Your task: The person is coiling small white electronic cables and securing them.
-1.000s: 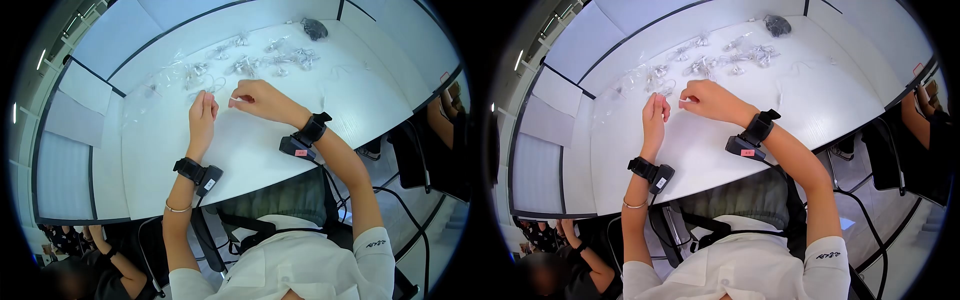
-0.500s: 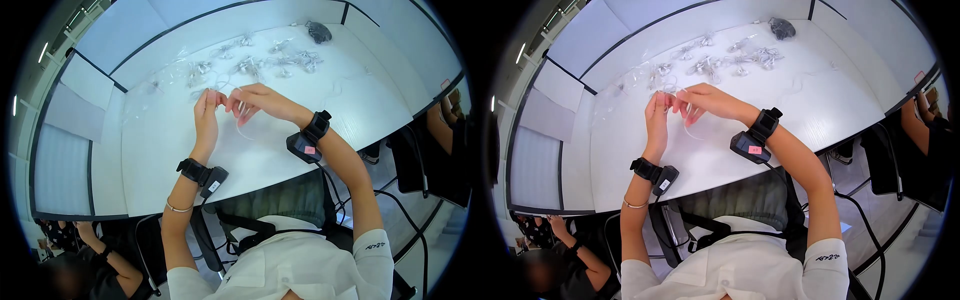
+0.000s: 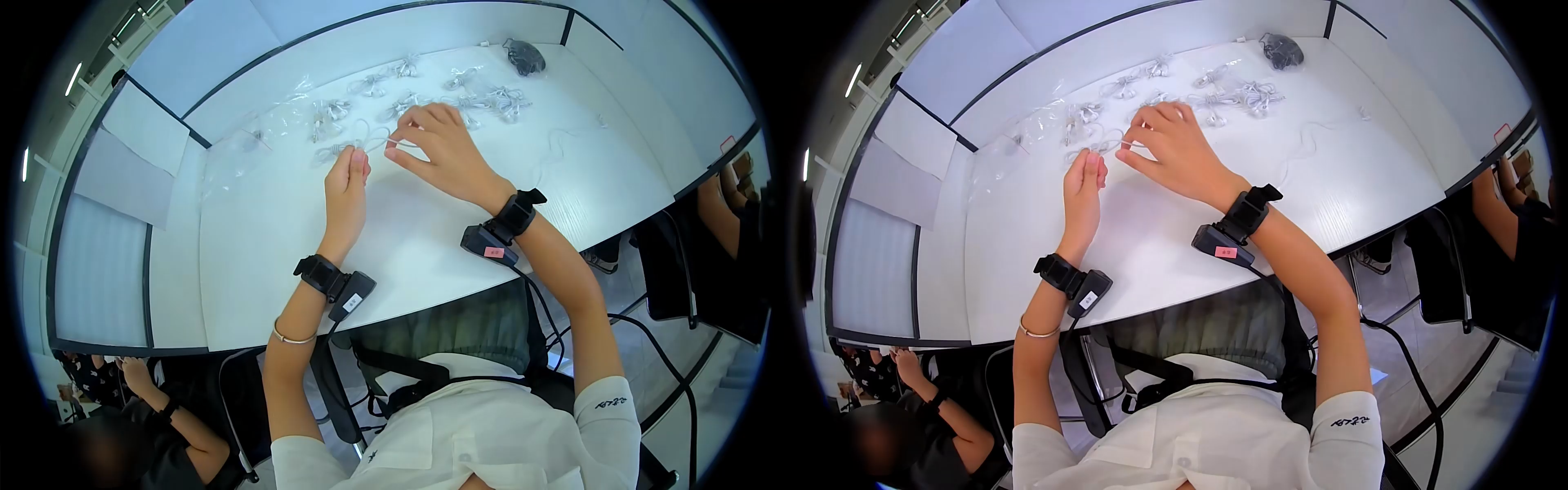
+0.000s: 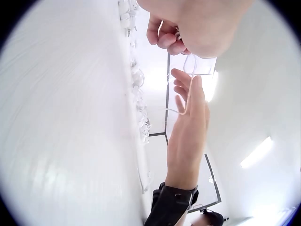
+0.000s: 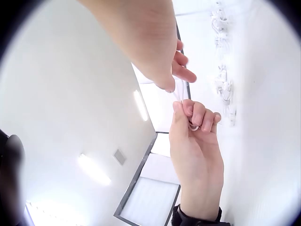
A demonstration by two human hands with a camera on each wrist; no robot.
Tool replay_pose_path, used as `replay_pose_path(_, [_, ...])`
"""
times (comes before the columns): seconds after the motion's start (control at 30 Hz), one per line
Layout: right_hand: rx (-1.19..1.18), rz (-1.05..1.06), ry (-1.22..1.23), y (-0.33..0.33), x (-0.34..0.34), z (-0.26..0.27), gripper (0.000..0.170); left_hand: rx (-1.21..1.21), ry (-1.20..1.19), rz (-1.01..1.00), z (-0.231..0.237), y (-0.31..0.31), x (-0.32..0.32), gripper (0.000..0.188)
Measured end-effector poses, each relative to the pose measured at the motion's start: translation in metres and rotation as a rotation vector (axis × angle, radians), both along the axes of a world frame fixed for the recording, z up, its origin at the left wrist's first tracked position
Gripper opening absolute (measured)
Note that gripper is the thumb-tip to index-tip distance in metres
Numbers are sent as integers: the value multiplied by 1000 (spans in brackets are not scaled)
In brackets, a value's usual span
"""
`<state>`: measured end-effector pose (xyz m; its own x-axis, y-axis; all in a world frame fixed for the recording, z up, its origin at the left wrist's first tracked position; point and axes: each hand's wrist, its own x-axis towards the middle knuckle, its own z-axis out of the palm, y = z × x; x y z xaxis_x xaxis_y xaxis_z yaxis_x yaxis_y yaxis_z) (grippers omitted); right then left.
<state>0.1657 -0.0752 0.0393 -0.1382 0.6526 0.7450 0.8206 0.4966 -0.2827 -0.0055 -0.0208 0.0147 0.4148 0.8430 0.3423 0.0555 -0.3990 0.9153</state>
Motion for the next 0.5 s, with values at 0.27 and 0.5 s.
replay_pose_path(0.27, [2,-86,-178,-7,1,6,10,109,154,62,-4,1,-1,37])
replay_pose_path(0.5, [-289,67,-78,-3,-1,-4,11,215,222,23,4,-5,0,37])
